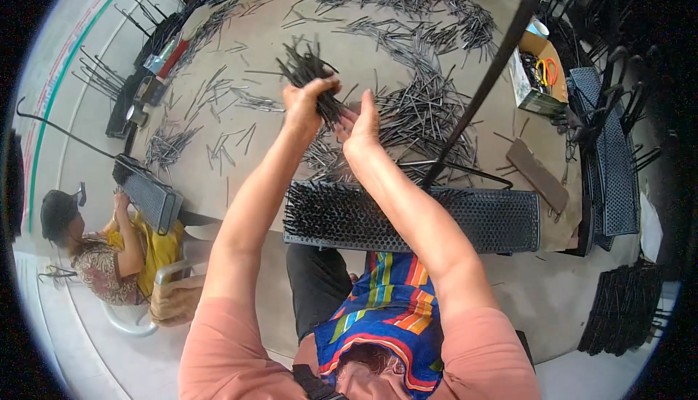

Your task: Manually inserting metal bristles or spikes into a plastic base to assemble a brush.

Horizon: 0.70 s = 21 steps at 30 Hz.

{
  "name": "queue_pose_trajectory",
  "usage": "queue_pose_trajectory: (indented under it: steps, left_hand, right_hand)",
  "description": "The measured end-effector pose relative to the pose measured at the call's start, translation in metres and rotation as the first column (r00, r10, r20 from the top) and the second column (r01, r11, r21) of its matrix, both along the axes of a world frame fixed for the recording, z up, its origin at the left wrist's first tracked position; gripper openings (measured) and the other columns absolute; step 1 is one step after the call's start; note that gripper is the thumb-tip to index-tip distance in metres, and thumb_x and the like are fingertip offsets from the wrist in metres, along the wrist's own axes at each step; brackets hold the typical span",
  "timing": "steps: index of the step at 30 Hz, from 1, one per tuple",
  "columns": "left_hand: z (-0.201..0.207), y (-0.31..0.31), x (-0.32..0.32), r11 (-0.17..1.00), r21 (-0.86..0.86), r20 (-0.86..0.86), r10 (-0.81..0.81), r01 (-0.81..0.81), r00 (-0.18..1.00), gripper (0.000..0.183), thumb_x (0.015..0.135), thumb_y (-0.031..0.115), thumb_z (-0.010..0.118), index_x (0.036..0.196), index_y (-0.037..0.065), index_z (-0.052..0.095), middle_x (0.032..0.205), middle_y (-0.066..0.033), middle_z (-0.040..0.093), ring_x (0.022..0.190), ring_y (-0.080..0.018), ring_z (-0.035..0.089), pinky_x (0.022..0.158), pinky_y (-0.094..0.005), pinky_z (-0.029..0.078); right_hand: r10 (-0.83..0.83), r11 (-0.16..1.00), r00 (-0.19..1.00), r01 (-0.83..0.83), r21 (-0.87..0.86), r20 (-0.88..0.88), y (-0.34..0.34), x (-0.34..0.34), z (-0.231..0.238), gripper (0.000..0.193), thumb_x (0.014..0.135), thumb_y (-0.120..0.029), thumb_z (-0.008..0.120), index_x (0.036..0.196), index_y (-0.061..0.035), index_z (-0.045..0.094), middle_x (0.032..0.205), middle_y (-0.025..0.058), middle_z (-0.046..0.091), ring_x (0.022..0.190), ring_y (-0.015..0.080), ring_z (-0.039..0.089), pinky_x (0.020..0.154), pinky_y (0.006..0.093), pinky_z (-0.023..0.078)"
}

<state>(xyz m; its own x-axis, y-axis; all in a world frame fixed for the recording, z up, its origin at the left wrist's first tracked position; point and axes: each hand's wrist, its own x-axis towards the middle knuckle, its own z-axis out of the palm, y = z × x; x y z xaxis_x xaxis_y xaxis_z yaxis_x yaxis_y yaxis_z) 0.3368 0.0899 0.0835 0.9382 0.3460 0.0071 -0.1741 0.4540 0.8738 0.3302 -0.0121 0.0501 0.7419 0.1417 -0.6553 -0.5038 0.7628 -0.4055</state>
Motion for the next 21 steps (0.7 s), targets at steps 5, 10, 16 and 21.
queue_pose_trajectory:
  steps: [5,10,16,21]
  left_hand:
    - [-0.027,-0.010,-0.010,0.999,0.013,-0.147,0.038,-0.037,0.988,0.021,0.069,-0.001,0.076,0.087,-0.003,0.066,0.080,-0.0095,0.069,0.066,-0.0199,0.067,0.062,-0.0318,0.055]
    - [-0.037,0.005,-0.003,0.984,-0.125,-0.324,0.078,-0.124,0.943,0.015,0.068,0.001,0.079,0.075,0.000,0.066,0.074,-0.0082,0.067,0.060,-0.0188,0.064,0.056,-0.0316,0.050]
    - [-0.030,0.005,-0.008,0.993,-0.096,-0.402,0.021,-0.065,0.916,0.014,0.067,-0.001,0.078,0.074,-0.003,0.066,0.075,-0.0114,0.068,0.062,-0.0220,0.065,0.059,-0.0342,0.052]
    - [-0.047,0.014,0.002,0.931,-0.294,-0.412,0.082,-0.218,0.907,0.013,0.069,-0.005,0.069,0.079,-0.005,0.060,0.073,-0.0147,0.066,0.063,-0.0285,0.066,0.060,-0.0387,0.054]
  right_hand:
    - [-0.232,0.973,0.966,0.231,0.022,0.116,0.033,0.024,-0.044,0.027,0.093,-0.028,0.062,0.089,-0.0010,0.064,0.088,0.0068,0.064,0.086,0.0210,0.063,0.075,0.0380,0.053]
    - [-0.205,0.939,0.929,0.276,-0.207,0.309,0.047,0.008,-0.048,0.025,0.092,-0.019,0.058,0.078,0.0002,0.061,0.078,0.0051,0.059,0.069,0.0165,0.054,0.062,0.0356,0.046]
    - [0.097,0.702,0.860,0.298,-0.647,0.501,0.035,0.005,-0.025,0.030,0.090,-0.021,0.056,0.078,0.0053,0.063,0.069,0.0102,0.062,0.064,0.0170,0.055,0.062,0.0373,0.044]
    - [0.167,0.681,0.792,0.338,-0.649,0.587,0.023,0.015,-0.027,0.029,0.088,-0.022,0.055,0.080,0.0038,0.066,0.065,0.0157,0.063,0.060,0.0258,0.056,0.061,0.0391,0.043]
